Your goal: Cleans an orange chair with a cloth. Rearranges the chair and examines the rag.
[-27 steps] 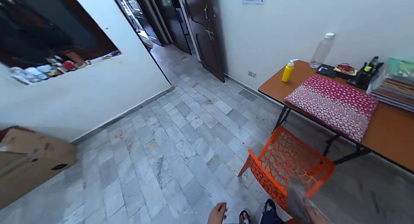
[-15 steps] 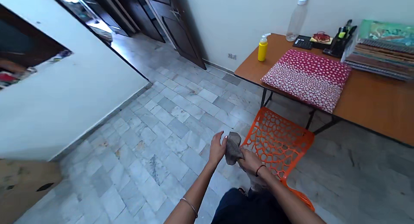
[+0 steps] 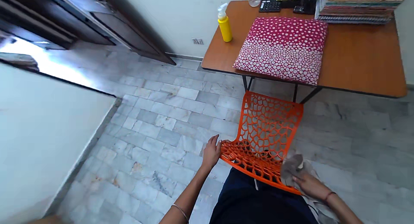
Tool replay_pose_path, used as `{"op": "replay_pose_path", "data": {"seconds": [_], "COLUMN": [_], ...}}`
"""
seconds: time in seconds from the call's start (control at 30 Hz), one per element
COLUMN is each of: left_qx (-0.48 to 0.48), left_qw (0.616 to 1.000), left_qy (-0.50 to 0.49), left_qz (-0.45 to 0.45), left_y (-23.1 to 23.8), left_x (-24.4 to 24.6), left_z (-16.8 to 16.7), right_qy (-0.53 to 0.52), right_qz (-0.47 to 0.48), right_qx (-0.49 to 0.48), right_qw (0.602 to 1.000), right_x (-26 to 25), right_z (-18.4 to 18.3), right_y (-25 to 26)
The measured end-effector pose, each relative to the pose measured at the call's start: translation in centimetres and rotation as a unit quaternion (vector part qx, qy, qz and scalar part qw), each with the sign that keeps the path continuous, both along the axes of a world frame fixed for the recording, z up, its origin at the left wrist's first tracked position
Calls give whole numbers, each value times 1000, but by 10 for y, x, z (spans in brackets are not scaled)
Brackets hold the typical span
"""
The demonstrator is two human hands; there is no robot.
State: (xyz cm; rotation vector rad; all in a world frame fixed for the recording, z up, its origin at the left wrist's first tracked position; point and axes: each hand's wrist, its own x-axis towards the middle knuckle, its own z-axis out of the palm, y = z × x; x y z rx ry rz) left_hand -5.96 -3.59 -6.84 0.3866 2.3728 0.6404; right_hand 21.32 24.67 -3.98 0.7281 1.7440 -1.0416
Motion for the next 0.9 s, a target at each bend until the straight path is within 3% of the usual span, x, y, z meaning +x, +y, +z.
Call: {"op": "replay_pose_path", "data": {"seconds": [0.1, 0.27, 0.37, 0.5, 0.7, 0.8, 0.9], "left_qx": [8, 60, 78, 85, 131, 188, 195], "left_qw": [998, 992, 990, 980, 956, 949, 949], "left_qy": [-20, -45, -32, -4, -83, -14, 118], "left_qz": [-53, -102, -113, -182, -247, -254, -216], "left_y": [-8, -17, -20, -17, -15, -18, -18], "left_x": [-5, -13, -15, -21, -33, -26, -16], "left_z": [5, 3, -4, -9, -14, -24, -28], "right_qy": [35, 136, 173, 86, -139, -190, -106], "right_qz": [20, -45, -105, -57, -49, -49, -52], "right_qx": [-82, -182, -227, -169, -17, 20, -54], "right_qw": [996, 973, 953, 980, 989, 980, 992], "right_x": [-68, -196, -227, -181, -70, -69, -114], "right_z": [-4, -18, -31, -50, -67, -76, -78], "right_y": [-46, -131, -147, -110, -24, -19, -53]}}
